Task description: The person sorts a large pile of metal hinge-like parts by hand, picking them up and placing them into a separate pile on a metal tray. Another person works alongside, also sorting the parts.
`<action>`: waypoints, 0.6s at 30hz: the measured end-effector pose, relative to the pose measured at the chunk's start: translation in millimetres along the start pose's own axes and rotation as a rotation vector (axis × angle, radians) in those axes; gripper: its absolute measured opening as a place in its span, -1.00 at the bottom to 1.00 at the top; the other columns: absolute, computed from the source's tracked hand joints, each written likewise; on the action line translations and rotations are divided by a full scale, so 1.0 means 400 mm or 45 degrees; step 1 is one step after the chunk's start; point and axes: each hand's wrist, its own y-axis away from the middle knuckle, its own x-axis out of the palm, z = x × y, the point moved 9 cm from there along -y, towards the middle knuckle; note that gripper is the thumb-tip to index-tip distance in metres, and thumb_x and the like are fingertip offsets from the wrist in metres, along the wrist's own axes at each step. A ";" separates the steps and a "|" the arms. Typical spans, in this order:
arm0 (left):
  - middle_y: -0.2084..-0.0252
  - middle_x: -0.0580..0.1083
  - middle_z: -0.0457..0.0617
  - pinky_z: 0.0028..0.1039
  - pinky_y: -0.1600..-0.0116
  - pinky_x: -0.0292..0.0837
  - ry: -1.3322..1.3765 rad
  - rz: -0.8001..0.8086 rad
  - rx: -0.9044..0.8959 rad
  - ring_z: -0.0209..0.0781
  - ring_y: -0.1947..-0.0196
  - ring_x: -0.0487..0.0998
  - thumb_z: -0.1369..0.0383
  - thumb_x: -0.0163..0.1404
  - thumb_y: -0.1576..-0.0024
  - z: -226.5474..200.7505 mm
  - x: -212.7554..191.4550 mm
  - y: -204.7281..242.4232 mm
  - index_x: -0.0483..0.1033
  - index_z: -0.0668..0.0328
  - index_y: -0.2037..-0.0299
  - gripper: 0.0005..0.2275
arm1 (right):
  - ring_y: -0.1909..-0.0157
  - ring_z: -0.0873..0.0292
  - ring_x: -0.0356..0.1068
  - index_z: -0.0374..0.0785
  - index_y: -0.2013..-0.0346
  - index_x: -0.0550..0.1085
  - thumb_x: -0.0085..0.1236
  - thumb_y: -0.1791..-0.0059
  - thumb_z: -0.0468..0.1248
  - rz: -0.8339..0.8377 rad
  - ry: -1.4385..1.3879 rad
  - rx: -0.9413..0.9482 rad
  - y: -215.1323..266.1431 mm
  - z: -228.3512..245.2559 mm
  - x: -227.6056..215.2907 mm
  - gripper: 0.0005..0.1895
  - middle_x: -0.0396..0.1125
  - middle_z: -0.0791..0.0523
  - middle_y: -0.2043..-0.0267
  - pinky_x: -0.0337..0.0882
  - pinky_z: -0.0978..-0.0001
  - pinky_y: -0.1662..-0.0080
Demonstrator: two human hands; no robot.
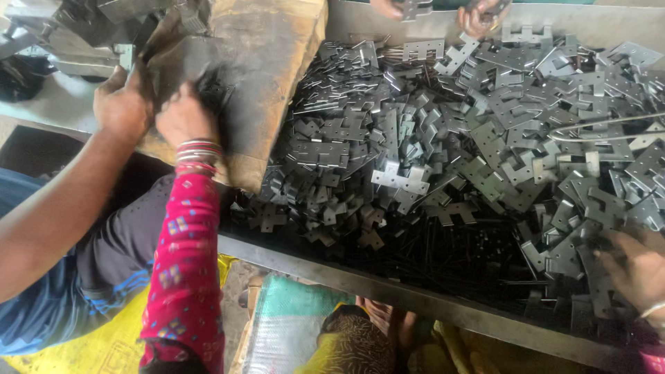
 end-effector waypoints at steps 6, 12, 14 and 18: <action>0.10 0.61 0.07 -0.14 0.14 0.47 -0.054 -0.952 0.351 0.01 0.20 0.63 0.27 0.04 -0.13 -0.138 -0.335 0.149 0.53 0.20 -0.06 -0.68 | 0.21 0.06 0.52 -0.18 -0.22 0.47 0.20 -0.11 -0.26 -0.213 -0.135 -0.179 0.007 0.182 -0.145 -0.63 0.49 -0.09 0.08 0.51 0.31 0.12; 0.23 0.57 0.10 -0.13 0.12 0.48 0.898 -0.373 0.793 0.13 0.22 0.58 0.49 0.07 -0.13 -0.500 -0.412 0.398 0.62 0.17 0.16 -0.88 | 0.05 -0.03 0.45 -0.34 -0.02 0.43 0.12 -0.23 -0.24 -0.594 -0.522 -0.138 0.046 0.285 -0.318 -0.80 0.40 -0.10 0.06 0.44 0.20 -0.08; 0.25 0.59 0.08 -0.15 0.17 0.48 0.695 -0.090 1.136 0.08 0.25 0.59 0.40 0.10 -0.12 -0.671 -0.393 0.536 0.65 0.10 0.28 -0.94 | -0.02 0.04 0.47 -0.32 0.08 0.40 0.13 -0.21 -0.22 -0.500 -1.377 0.008 0.020 0.252 -0.308 -0.80 0.42 -0.05 0.03 0.44 0.09 -0.19; -0.11 0.48 0.13 -0.11 -0.15 0.40 0.559 -0.071 1.375 0.08 -0.12 0.47 0.35 0.03 -0.07 -0.816 -0.378 0.709 0.56 0.19 -0.01 -0.70 | -0.09 0.09 0.48 -0.23 0.21 0.34 0.08 -0.20 -0.15 -0.374 -2.640 0.223 0.020 0.252 -0.297 -0.77 0.41 0.04 0.02 0.40 -0.07 -0.31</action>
